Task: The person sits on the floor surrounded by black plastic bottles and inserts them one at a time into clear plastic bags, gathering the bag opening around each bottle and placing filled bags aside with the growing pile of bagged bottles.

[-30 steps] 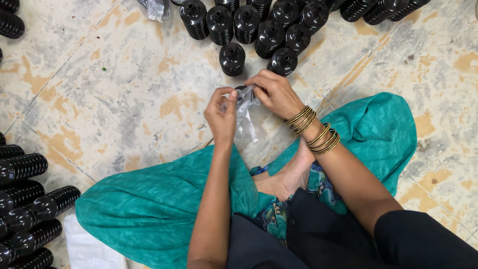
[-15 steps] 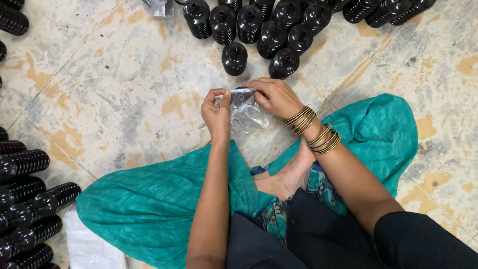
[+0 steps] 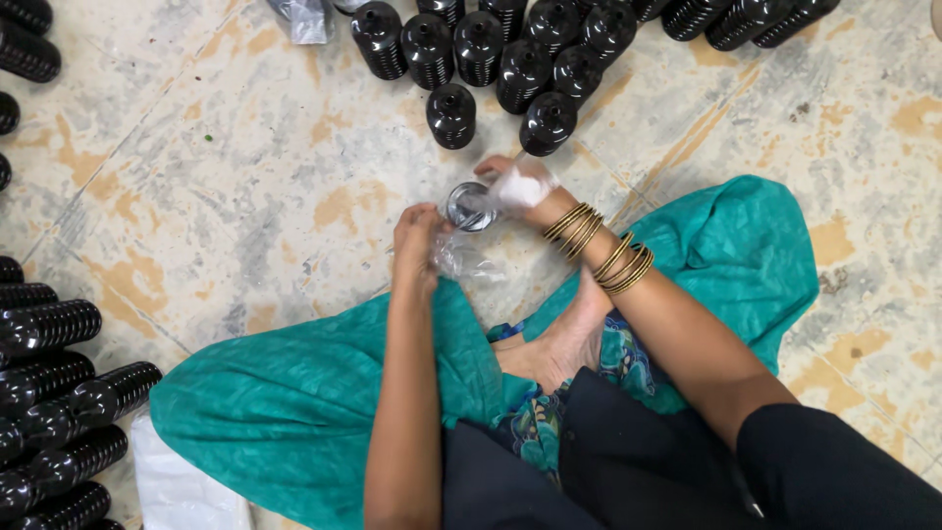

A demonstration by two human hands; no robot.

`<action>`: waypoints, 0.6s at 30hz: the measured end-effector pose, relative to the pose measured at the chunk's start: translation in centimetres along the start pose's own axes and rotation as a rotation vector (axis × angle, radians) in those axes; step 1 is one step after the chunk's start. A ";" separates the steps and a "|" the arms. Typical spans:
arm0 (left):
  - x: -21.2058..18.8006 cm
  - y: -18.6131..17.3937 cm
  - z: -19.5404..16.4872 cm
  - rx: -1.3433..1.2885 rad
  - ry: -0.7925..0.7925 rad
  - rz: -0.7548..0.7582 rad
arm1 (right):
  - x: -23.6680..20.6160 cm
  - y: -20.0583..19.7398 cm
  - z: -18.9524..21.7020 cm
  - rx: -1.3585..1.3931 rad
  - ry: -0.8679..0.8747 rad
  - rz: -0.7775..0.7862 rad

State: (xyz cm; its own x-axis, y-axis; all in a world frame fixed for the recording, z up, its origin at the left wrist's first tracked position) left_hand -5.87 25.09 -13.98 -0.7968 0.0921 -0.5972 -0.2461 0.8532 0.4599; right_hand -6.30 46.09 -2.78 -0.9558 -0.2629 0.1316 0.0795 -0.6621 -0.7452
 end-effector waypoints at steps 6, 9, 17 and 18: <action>-3.3 0.5 -2.4 0.583 0.350 0.014 | 0.1 1.9 -1.5 -0.001 0.041 0.014; -4.5 2.1 -3.1 0.843 0.481 -0.069 | 0.1 2.2 -0.8 -0.128 -0.040 0.021; -4.6 3.7 -6.4 1.218 0.511 -0.355 | -0.5 1.5 -1.4 -0.088 0.264 0.187; -4.3 3.5 -7.4 1.239 0.512 -0.398 | -0.3 1.0 -0.9 -0.106 0.210 0.142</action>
State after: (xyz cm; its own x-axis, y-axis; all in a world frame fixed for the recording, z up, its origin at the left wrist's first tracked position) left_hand -7.38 23.91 -4.94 -0.9664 -0.2266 -0.1215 -0.0731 0.6951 -0.7151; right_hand -6.16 46.20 -4.16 -0.9758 -0.1892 -0.1099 0.1979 -0.5487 -0.8123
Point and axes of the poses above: each hand's wrist, its own x-axis towards the middle knuckle, its own y-axis out of the palm, z = x × y, the point moved 6 cm from there along x, towards the middle knuckle, and after that the axes turned 11 degrees about -x, right-handed, at the moved point
